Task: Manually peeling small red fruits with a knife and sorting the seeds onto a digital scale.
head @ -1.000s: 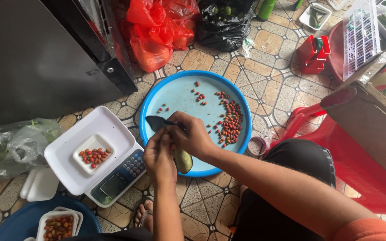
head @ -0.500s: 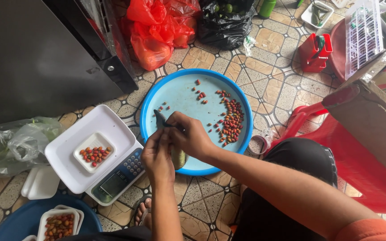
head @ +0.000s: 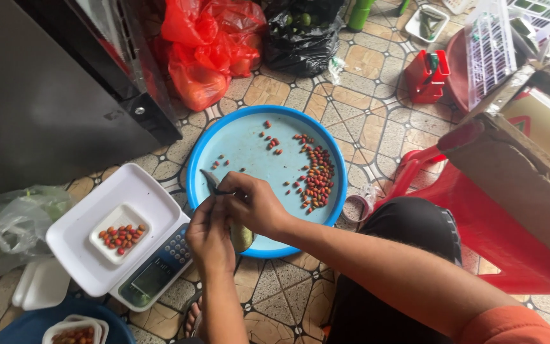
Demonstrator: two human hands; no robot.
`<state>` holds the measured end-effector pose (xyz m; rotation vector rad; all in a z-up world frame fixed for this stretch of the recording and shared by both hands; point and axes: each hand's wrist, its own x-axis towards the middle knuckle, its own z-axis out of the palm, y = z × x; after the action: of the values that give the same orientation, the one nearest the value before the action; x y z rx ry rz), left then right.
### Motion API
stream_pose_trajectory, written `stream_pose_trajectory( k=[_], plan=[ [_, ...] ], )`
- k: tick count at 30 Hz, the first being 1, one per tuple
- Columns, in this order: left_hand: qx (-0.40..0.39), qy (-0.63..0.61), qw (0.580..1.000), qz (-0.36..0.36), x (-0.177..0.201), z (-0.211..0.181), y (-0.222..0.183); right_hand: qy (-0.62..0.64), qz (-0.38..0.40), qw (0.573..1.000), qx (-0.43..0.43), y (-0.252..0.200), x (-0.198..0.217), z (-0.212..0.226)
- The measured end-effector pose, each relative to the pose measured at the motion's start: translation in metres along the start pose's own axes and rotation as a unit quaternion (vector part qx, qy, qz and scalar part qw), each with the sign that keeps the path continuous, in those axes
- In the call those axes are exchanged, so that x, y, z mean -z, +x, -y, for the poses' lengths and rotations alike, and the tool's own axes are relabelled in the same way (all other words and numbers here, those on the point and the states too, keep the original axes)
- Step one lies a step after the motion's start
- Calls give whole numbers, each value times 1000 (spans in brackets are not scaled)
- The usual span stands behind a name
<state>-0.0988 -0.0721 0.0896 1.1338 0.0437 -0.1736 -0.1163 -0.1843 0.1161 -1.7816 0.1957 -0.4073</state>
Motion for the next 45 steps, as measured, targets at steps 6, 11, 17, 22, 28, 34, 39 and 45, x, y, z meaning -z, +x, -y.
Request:
stream_pose_trajectory(
  k=[6, 11, 17, 22, 28, 34, 39, 45],
  plan=[
    [5, 18, 1000, 22, -4, -1, -4, 56, -1, 996, -76, 1, 6, 4],
    [1, -31, 999, -9, -7, -1, -3, 38, -18, 995, -94, 2, -4, -9],
    [2, -59, 998, -23, -6, -1, -2, 19, -23, 998, -54, -8, -3, 16],
    [9, -65, 997, -34, -19, -6, -11, 42, -25, 997, -52, -4, -1, 8],
    [8, -55, 998, -6, -23, 4, -13, 36, -44, 996, -69, 10, 7, -15],
    [14, -55, 998, -17, -17, 15, -9, 72, -35, 992, -102, 7, 3, -12],
    [10, -94, 995, -43, -12, 7, -5, 62, -16, 991, -117, -1, -4, 2],
    [26, -41, 999, -14, -3, 18, 0, 67, -23, 988, -138, 4, -1, 18]
  ],
)
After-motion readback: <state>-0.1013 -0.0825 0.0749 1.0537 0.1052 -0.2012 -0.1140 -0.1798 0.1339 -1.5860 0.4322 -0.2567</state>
